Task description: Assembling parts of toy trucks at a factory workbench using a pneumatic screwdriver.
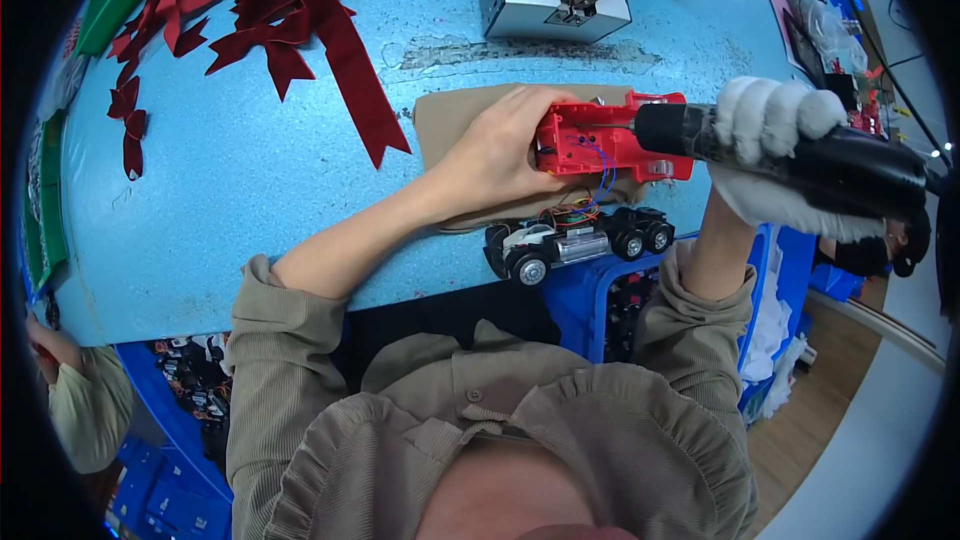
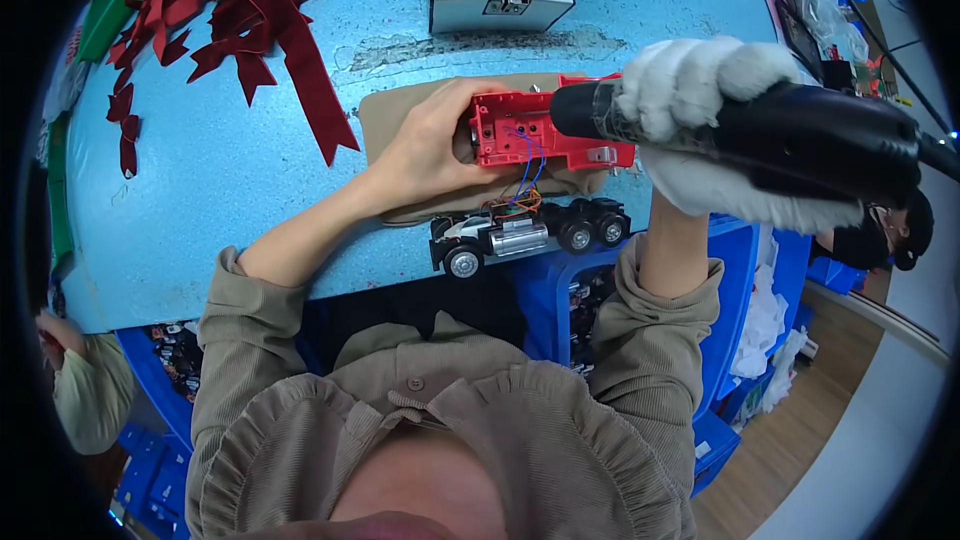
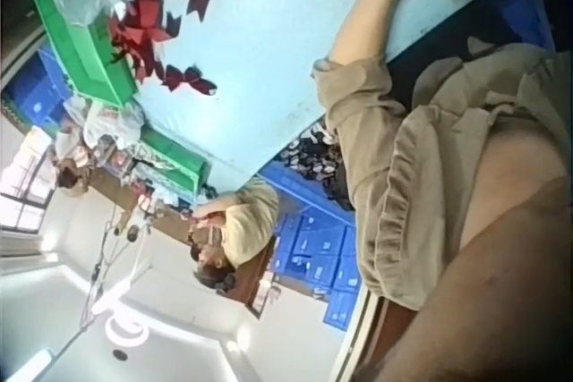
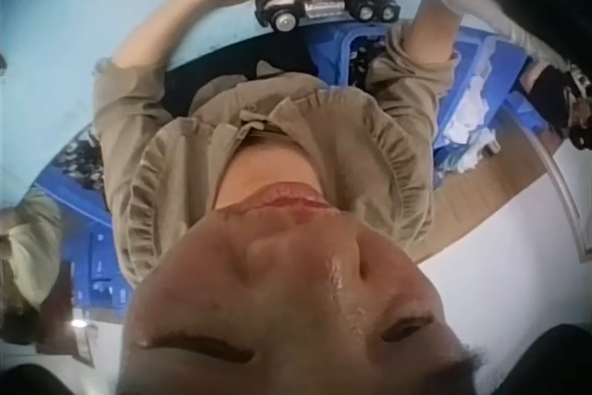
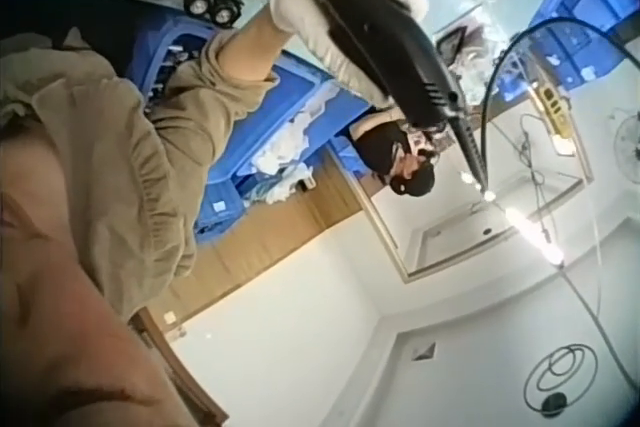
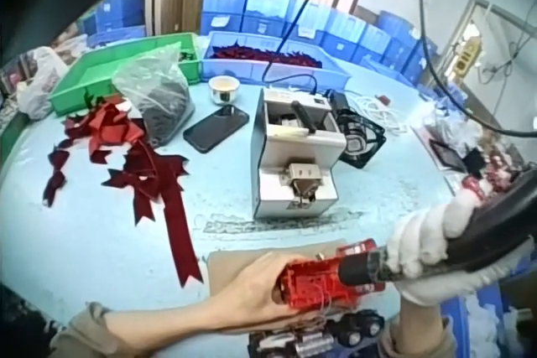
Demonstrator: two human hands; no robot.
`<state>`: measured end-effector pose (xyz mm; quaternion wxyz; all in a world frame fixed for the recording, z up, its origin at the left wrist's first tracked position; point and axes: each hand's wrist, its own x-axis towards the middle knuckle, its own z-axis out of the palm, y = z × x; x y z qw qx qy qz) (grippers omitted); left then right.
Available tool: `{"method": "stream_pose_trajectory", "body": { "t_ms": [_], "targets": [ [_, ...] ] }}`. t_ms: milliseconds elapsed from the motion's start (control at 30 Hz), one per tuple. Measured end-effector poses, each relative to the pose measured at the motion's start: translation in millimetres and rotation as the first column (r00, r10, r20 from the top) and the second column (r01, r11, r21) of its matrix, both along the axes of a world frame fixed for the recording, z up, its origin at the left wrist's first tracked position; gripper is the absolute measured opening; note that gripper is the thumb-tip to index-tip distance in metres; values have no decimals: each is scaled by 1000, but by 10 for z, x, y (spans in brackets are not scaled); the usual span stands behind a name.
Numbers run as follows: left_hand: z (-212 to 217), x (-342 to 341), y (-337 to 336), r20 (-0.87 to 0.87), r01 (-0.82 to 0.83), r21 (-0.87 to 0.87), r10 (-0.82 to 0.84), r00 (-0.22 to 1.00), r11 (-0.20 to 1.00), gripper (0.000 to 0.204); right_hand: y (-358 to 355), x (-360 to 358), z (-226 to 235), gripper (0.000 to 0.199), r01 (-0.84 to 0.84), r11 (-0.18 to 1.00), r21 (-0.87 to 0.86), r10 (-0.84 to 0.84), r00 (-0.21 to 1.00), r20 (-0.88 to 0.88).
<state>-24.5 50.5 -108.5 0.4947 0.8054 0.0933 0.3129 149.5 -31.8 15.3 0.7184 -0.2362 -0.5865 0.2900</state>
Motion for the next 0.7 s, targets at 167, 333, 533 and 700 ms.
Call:
{"method": "stream_pose_trajectory", "body": {
  "t_ms": [167,333,533,700],
  "targets": [
    [20,33,-32,-5,18,9,-18,1000,1000,63,-63,5,-56,88,59,995,-81,-63,997,-52],
    [13,-14,-53,15,19,-11,-19,1000,1000,60,-65,-32,-90,89,41,996,-76,-48,994,-97],
    [0,33,-75,24,28,-9,-28,999,1000,60,-66,-13,-121,89,32,996,-81,-43,988,-150],
    [28,118,-14,-7,44,-13,-44,999,999,63,53,81,-128,89,-32,998,-62,25,995,-100]
  ]
}}
